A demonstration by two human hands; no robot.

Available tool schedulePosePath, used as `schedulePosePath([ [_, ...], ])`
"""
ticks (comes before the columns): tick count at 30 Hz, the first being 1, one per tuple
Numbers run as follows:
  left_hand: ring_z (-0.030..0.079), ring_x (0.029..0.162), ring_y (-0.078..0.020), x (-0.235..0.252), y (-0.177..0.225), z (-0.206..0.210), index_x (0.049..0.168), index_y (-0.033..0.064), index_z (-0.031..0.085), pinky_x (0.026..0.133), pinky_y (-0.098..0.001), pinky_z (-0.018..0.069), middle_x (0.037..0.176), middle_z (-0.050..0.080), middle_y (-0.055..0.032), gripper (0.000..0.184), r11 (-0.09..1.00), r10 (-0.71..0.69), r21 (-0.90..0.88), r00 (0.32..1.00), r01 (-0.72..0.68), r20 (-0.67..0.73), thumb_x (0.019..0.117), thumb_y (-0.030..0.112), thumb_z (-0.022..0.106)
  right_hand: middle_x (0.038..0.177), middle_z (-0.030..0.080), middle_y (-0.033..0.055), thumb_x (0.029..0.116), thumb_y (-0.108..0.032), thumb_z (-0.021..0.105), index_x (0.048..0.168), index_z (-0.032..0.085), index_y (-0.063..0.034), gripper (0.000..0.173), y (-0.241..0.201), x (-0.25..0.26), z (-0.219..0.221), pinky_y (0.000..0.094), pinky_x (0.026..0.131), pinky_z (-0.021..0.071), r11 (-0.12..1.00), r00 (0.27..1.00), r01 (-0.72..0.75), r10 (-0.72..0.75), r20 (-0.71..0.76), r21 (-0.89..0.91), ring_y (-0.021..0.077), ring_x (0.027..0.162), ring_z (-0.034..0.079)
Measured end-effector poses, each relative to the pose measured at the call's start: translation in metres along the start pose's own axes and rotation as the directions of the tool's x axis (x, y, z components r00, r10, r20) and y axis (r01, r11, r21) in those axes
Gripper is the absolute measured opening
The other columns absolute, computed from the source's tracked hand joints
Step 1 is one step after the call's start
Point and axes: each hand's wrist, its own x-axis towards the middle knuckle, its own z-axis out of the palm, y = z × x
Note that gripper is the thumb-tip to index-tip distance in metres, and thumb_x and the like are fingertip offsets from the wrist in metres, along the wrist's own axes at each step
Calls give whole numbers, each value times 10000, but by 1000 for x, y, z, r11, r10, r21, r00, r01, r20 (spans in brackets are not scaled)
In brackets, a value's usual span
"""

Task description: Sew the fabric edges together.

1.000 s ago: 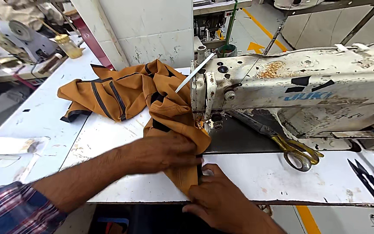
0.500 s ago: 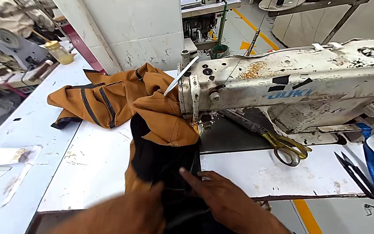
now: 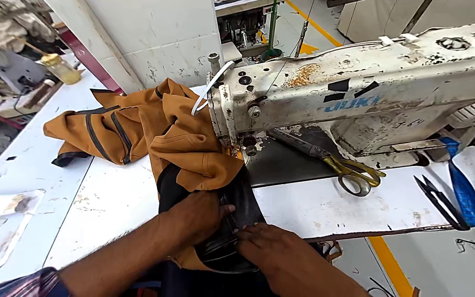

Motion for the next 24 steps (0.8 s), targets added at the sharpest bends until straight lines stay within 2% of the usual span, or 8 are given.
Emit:
schedulePosePath([
  [5, 623, 1220, -387, 41, -43, -7, 1138, 9, 720, 1057, -596, 461, 1181, 697, -213, 927, 996, -66, 65, 998, 66, -11, 957, 800, 271, 1282, 715, 103, 1009, -62, 505, 1172, 701, -71, 255, -12, 12, 16, 404, 984, 574, 997, 998, -69, 69, -8, 31, 259, 1216, 681],
  [8, 685, 1053, -349, 28, -53, 8, 1004, 28, 718, 936, -534, 540, 993, 712, -165, 730, 987, 28, 163, 968, 13, -249, 1045, 642, 325, 1276, 718, 101, 976, -47, 528, 1156, 704, -73, 252, -19, 18, 26, 392, 979, 575, 997, 996, -82, 82, -23, 2, 258, 1217, 680],
  [11, 688, 708, -309, 3, -52, 36, 815, 40, 664, 594, -466, 581, 748, 629, -117, 359, 940, 326, 321, 591, -118, -738, 1015, 321, 563, 1418, 635, 124, 1087, -389, 445, 1277, 671, -50, 450, -17, 13, 17, 420, 1095, 496, 982, 987, -129, 113, 114, 140, 284, 1366, 569],
  [14, 662, 952, -466, -2, -65, 26, 1088, -72, 599, 768, -589, 574, 1028, 626, -278, 365, 979, 201, 187, 444, -77, -873, 916, 226, 720, 1404, 632, 142, 1014, -706, 312, 1369, 617, -58, 800, -12, 20, -9, 511, 1068, 494, 894, 931, -295, 191, 310, 337, 302, 1351, 570],
  [16, 623, 1021, -510, 6, -80, 14, 1279, -87, 531, 802, -634, 547, 1168, 562, -323, 548, 995, 86, 57, 413, -81, -907, 831, 122, 767, 1086, 716, 129, 1049, -641, 315, 1241, 666, -82, 688, -4, 31, -16, 527, 855, 563, 850, 938, -337, 263, 227, 405, 292, 1033, 700],
  [19, 621, 982, -438, 13, -92, 4, 1129, -28, 658, 810, -597, 526, 1094, 607, -248, 279, 973, 203, 144, 365, -181, -909, 914, 150, 659, 850, 682, 66, 1103, -485, 339, 1094, 705, -96, 534, 19, 47, -20, 427, 732, 566, 816, 932, -335, 361, 36, 471, 197, 802, 680],
  [22, 628, 920, -349, 13, -105, 5, 938, 37, 721, 801, -525, 476, 963, 665, -158, 241, 888, 435, 356, 280, -292, -855, 1001, 194, 550, 951, 721, 26, 1124, -417, 278, 1207, 719, -129, 532, 45, 59, -25, 393, 813, 571, 749, 935, -299, 353, 27, 591, 133, 887, 689],
  [24, 645, 945, -304, 14, -115, 6, 994, 76, 744, 823, -491, 503, 989, 684, -113, 252, 867, 480, 384, 330, -317, -813, 1000, 241, 554, 944, 709, 27, 1128, -330, 317, 1201, 714, -117, 457, 53, 68, -25, 364, 787, 559, 770, 945, -261, 326, -7, 582, 122, 861, 672],
])
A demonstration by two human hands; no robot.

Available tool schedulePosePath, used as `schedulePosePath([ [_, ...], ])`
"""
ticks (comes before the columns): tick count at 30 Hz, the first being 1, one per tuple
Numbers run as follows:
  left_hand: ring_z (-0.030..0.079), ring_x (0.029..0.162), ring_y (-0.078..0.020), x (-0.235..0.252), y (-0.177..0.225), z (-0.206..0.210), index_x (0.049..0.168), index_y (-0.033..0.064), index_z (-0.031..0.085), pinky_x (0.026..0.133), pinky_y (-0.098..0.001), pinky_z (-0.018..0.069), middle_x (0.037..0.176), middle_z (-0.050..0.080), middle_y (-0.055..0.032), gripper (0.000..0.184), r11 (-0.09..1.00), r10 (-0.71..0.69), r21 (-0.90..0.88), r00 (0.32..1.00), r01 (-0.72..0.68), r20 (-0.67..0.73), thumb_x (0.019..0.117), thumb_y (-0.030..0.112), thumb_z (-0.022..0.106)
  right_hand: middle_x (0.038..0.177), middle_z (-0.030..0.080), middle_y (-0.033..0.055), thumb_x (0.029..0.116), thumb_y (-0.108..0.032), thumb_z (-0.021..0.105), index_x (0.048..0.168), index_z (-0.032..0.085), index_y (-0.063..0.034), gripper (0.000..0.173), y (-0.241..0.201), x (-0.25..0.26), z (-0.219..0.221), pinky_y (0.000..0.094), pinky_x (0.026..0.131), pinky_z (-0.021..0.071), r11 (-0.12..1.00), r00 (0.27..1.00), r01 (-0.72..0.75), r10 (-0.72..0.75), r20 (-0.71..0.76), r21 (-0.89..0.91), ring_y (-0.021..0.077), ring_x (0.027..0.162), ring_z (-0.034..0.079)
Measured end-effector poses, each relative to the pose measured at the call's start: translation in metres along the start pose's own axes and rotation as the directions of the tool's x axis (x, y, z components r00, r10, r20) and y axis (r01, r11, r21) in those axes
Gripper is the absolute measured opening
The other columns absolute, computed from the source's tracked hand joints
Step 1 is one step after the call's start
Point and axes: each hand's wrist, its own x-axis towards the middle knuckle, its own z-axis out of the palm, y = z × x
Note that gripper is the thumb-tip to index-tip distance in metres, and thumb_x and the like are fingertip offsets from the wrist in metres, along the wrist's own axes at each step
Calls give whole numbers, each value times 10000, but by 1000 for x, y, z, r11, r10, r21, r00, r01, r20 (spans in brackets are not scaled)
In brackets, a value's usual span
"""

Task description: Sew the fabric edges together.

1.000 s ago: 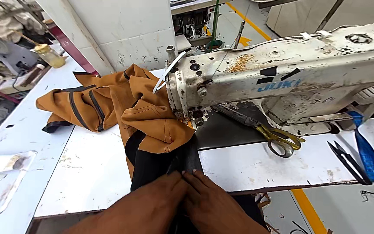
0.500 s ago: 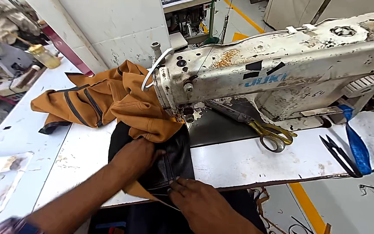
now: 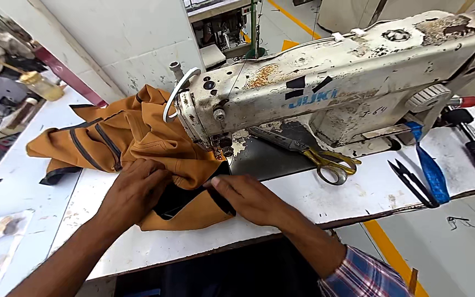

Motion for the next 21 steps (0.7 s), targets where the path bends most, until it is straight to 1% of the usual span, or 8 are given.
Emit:
schedulePosePath([
  [2, 655, 1047, -329, -2, -6, 1, 1169, 93, 746, 905, -531, 532, 1104, 692, -125, 306, 999, -38, 9, 993, 38, 111, 959, 265, 603, 997, 733, 32, 1104, -238, 433, 1244, 712, -107, 338, -2, 8, 1, 342, 822, 568, 998, 997, 47, -44, 60, -49, 111, 887, 687],
  [4, 652, 1055, -320, 0, -11, 3, 1154, 113, 760, 916, -531, 531, 1105, 688, -111, 276, 1000, -12, 5, 988, 11, 152, 965, 223, 592, 1051, 740, 20, 1095, -309, 473, 1236, 720, -116, 344, -3, 12, 5, 324, 874, 571, 996, 987, 82, -75, 144, -43, 88, 945, 693],
  [8, 671, 1159, -203, 11, -5, -20, 1103, 97, 741, 1047, -458, 517, 1155, 733, -33, 352, 988, 38, -152, 989, -16, 145, 1054, 264, 434, 1498, 568, 78, 1069, -437, 495, 1422, 611, -120, 489, 3, 9, 17, 398, 1177, 403, 978, 964, 74, -19, 265, -196, 174, 1403, 513],
  [10, 693, 903, -159, 22, 10, -48, 1054, 65, 701, 813, -398, 586, 952, 706, -35, 365, 989, 1, -147, 996, 13, 93, 1065, 289, 413, 1598, 438, 128, 1028, -386, 601, 1535, 488, -150, 571, 10, 12, 27, 428, 1238, 305, 939, 961, 105, -11, 277, -326, 252, 1502, 382],
  [12, 610, 665, -115, 32, 32, -71, 940, 103, 648, 575, -333, 523, 757, 604, 11, 306, 992, 92, -97, 993, -84, 75, 1050, 261, 410, 1528, 496, 153, 963, -434, 685, 1520, 493, -152, 654, 15, 19, 39, 477, 1244, 281, 886, 975, 147, -56, 214, -439, 307, 1471, 407],
  [16, 621, 636, -227, 33, 115, -55, 914, 122, 628, 551, -381, 518, 707, 578, -28, 329, 973, 229, -16, 954, -231, 193, 1063, 383, 496, 1311, 665, 210, 928, -288, 719, 1270, 681, 9, 455, 2, 12, 58, 508, 1177, 354, 946, 999, 47, -47, 7, -322, 341, 1312, 569],
  [18, 659, 708, -270, 36, 123, -45, 1049, 82, 624, 596, -410, 563, 824, 615, -80, 312, 994, 77, 56, 952, -98, 298, 902, 349, 691, 1129, 731, 188, 942, -274, 682, 1122, 733, 2, 334, 3, 8, 67, 502, 994, 507, 953, 996, 30, -54, -73, -301, 319, 1114, 680],
  [21, 670, 852, -359, 44, 105, -34, 1351, -5, 569, 691, -473, 590, 1104, 591, -205, 662, 981, -141, 181, 886, 66, 441, 771, 138, 854, 1168, 719, 127, 1022, -441, 534, 1098, 736, -88, 413, 22, 16, 74, 539, 1050, 480, 869, 991, 131, -116, 61, -476, 299, 1182, 645],
])
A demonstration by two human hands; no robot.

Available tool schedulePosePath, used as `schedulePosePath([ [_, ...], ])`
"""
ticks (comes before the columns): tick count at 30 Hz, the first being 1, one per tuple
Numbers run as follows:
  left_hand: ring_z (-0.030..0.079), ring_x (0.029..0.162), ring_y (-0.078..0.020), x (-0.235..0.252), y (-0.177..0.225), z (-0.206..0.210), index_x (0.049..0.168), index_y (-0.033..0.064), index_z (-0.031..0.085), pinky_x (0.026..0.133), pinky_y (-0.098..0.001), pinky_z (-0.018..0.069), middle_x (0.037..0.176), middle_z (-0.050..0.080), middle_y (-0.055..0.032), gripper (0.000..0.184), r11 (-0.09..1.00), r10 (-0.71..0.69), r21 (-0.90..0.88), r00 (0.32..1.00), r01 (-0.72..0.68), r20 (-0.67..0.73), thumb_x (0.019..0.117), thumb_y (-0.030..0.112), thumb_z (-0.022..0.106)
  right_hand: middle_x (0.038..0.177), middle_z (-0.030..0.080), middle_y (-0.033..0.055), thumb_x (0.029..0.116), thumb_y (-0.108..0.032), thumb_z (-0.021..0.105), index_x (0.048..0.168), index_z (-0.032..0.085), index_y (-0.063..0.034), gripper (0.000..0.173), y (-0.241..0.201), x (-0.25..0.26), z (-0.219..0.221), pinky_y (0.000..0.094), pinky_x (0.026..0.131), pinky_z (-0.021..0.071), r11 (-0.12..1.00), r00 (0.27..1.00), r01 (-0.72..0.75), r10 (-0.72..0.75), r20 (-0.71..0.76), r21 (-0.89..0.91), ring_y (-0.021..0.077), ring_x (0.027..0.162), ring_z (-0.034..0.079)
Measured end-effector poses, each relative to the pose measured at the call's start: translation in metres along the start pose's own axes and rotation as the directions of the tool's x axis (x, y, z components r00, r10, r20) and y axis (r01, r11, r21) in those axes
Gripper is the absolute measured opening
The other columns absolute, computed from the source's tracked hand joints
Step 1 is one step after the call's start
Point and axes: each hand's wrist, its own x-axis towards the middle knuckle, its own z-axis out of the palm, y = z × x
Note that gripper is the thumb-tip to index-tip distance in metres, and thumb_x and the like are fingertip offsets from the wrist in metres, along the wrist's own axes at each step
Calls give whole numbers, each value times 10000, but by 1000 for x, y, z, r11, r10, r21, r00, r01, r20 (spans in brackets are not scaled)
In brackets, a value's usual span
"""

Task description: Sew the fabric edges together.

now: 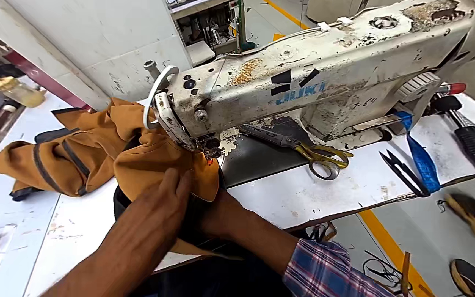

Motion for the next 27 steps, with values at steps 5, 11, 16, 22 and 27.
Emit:
schedulePosePath([
  [5, 560, 1326, -361, 11, -11, 29, 1037, 77, 737, 1092, -648, 409, 1418, 600, -144, 198, 942, 331, 98, 938, -322, -100, 921, 26, 584, 1356, 646, 132, 1077, -404, 461, 1329, 647, -67, 460, 12, -47, -39, 469, 1254, 252, 974, 969, 99, -141, 202, 204, 268, 1386, 512],
  [11, 659, 745, -298, 21, -6, 48, 1026, 22, 609, 654, -458, 570, 820, 609, -108, 367, 978, 102, -155, 964, -143, -246, 977, 385, 610, 1657, 348, 124, 866, -688, 659, 1563, 422, -110, 936, 19, -101, -65, 516, 1274, 203, 942, 937, 79, -182, 299, 325, 297, 1561, 262],
  [16, 691, 764, -402, 34, -13, 36, 1186, 5, 582, 669, -624, 553, 860, 663, -184, 496, 934, -276, -266, 955, 238, -113, 848, 260, 841, 1556, 498, 123, 1058, -367, 537, 1313, 640, -49, 420, 15, -93, -40, 434, 1251, 295, 985, 982, 162, -167, 85, 56, 263, 1507, 384],
  [22, 656, 1040, -353, 35, -6, 52, 1033, 132, 761, 906, -599, 500, 1125, 684, -138, 240, 958, 232, -125, 953, -259, -195, 824, 42, 684, 1334, 687, 112, 959, 36, 510, 1142, 707, -26, 276, 21, -87, -28, 390, 1163, 437, 955, 954, 291, -294, -64, -55, 254, 1341, 591],
  [27, 673, 1185, -289, 31, -7, 77, 1407, 58, 586, 1022, -465, 533, 1339, 667, -125, 558, 967, 206, -120, 965, -226, -160, 854, 38, 655, 1389, 661, 104, 995, 4, 466, 1211, 672, -21, 300, 25, -92, -17, 386, 1179, 420, 946, 943, 299, -313, -114, -124, 250, 1372, 567],
])
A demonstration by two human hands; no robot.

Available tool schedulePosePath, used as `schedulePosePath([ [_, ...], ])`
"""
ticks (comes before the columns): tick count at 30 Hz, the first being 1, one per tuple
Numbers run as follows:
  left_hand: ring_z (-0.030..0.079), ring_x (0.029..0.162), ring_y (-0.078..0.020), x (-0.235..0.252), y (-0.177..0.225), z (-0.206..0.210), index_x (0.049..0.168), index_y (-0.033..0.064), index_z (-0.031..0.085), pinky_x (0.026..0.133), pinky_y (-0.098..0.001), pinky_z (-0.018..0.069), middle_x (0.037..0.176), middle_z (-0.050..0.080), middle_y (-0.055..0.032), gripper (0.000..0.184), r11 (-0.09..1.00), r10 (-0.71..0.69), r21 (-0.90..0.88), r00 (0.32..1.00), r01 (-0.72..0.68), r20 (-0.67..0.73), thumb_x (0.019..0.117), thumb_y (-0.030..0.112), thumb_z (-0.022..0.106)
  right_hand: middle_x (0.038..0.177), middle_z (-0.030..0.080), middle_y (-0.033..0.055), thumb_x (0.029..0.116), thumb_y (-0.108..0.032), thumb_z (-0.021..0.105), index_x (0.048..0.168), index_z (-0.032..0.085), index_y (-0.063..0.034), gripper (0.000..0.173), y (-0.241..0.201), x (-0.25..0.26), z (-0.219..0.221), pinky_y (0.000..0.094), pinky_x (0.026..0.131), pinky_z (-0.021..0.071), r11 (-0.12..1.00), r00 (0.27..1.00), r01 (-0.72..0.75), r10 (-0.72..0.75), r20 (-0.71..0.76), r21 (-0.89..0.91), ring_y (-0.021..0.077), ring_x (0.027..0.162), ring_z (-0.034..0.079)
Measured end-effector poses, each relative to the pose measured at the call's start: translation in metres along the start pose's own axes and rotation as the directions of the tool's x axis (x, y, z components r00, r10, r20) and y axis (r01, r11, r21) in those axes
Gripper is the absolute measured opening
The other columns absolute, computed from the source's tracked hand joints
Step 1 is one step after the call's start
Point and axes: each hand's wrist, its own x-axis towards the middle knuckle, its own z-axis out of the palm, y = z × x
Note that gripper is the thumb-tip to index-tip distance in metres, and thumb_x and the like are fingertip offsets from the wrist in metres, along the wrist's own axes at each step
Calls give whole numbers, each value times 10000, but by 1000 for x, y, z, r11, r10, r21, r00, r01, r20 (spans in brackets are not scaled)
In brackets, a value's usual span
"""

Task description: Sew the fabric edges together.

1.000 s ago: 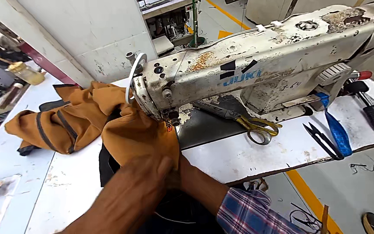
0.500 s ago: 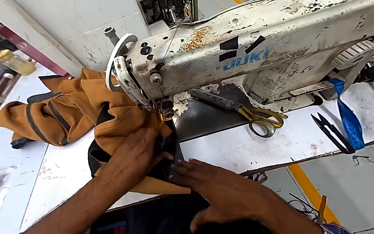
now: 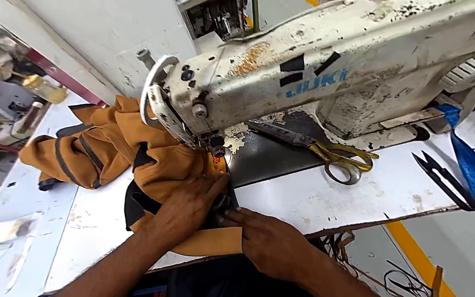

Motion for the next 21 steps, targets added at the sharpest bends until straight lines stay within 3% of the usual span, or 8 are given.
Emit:
schedulePosePath([
  [2, 627, 1265, -309, -1, -3, 2, 1502, 59, 500, 1028, -487, 530, 1441, 598, -136, 684, 985, -139, -96, 990, 141, 23, 847, 83, 697, 1384, 663, 102, 1015, -27, 462, 1221, 674, -35, 296, 1, -1, 2, 388, 1176, 424, 1000, 1000, 2, -2, -23, -4, 256, 1369, 569],
  [4, 585, 1334, -261, -3, -14, 1, 1463, 88, 565, 1069, -483, 508, 1487, 577, -83, 583, 960, -194, -200, 980, 197, 35, 892, 162, 652, 1387, 657, 104, 1052, -95, 458, 1255, 659, -51, 290, 0, -1, 2, 391, 1191, 410, 1000, 1000, -16, 16, -25, 12, 259, 1386, 551],
  [6, 677, 1159, -198, -2, -24, -7, 1343, 135, 671, 974, -458, 565, 1264, 706, -46, 414, 929, -200, -310, 979, 200, 35, 939, 176, 592, 1378, 660, 105, 1063, -127, 460, 1274, 654, -58, 295, 0, 0, 1, 399, 1215, 381, 999, 999, -33, 34, -21, 25, 257, 1404, 531],
  [8, 698, 1002, -135, 0, -33, -14, 1204, 148, 731, 883, -401, 585, 1071, 733, -15, 313, 913, -188, -357, 980, 199, 67, 972, 220, 534, 1308, 699, 102, 1034, -77, 480, 1222, 677, -56, 273, 0, -1, 0, 388, 1194, 405, 999, 998, -39, 40, -44, 19, 242, 1359, 577],
  [10, 676, 878, -127, 4, -36, -23, 1012, 109, 717, 798, -391, 573, 910, 689, -16, 263, 893, -218, -369, 965, 258, 147, 1009, 268, 508, 1273, 715, 94, 1024, -56, 491, 1199, 683, -48, 260, 0, -1, -3, 348, 1177, 428, 997, 995, -65, 68, -74, 40, 198, 1316, 612],
  [13, 603, 689, -138, 15, -34, -38, 880, 129, 658, 638, -402, 505, 709, 587, 0, 334, 822, -315, -404, 911, 402, 266, 1073, 317, 461, 1203, 744, 70, 1032, -117, 497, 1115, 716, -53, 244, 1, -3, -6, 313, 1152, 455, 991, 986, -103, 113, -122, 86, 150, 1267, 645],
  [18, 646, 820, -166, 29, -35, -49, 966, 127, 690, 732, -465, 516, 813, 642, -36, 450, 768, -336, -450, 885, 455, 321, 1094, 426, 379, 1250, 734, 31, 1019, -147, 494, 1144, 732, -90, 275, 3, -1, -9, 307, 1168, 429, 988, 993, -97, 104, -58, 117, 151, 1322, 603],
  [21, 614, 747, -172, 34, -33, -50, 911, 122, 664, 668, -446, 485, 745, 595, -34, 445, 766, -351, -440, 879, 468, 324, 1097, 423, 394, 1277, 725, 20, 1005, -133, 497, 1157, 740, -100, 288, 3, -1, -10, 310, 1170, 424, 989, 995, -89, 94, -41, 117, 156, 1328, 598],
])
